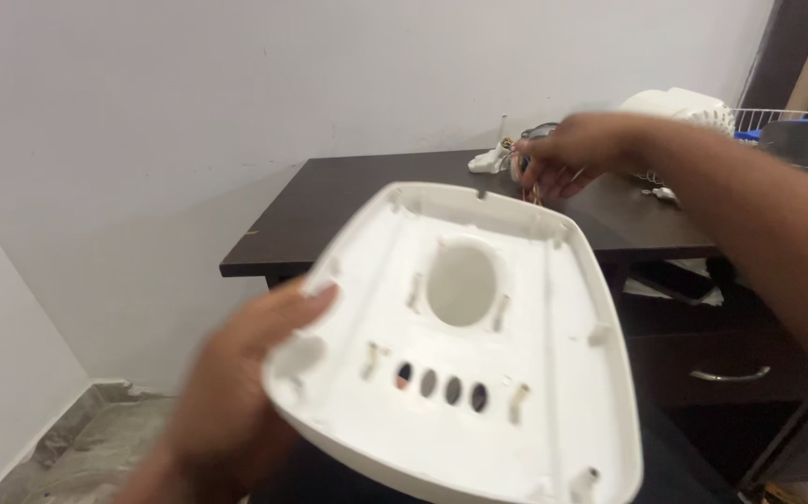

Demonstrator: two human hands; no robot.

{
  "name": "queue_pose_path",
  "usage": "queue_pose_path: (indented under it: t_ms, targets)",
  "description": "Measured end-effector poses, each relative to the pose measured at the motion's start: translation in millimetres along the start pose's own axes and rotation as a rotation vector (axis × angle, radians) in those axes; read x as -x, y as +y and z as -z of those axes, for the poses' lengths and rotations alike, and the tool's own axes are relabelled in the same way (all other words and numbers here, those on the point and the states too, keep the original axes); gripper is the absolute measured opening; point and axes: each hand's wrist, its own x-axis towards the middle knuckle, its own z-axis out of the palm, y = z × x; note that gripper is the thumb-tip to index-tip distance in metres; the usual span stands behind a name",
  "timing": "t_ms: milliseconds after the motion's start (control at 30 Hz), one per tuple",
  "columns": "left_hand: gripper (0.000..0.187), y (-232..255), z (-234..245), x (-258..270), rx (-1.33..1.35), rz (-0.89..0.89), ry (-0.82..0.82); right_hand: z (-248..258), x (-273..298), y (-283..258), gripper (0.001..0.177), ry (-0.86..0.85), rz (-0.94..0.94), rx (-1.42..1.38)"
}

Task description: The person disassembles an electric fan motor, removes a screw, and then reassembles the fan housing by installing a switch and securing it with screws. The person uses a screwdriver to manipulate the components.

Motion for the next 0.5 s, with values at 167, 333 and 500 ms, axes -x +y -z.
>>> queue_pose_path:
  t_ms: [167, 333, 500]
  targets:
    - [0.057, -45, -8, -4, -0.171, 0.081, 0.048, 54, -45, -14, 0.067, -0.377, 0.345, -0.478]
    - [0.065, -66, -8, -3, 0.001, 0.14, 0.078, 51, -59, -45, 0.074, 0.108, 0.274, -0.565]
    - [0.071, -71, -8, 0, 0.03, 0.153, 0.071, 31, -18, -67, 0.065, 0.225, 0.388, -0.214]
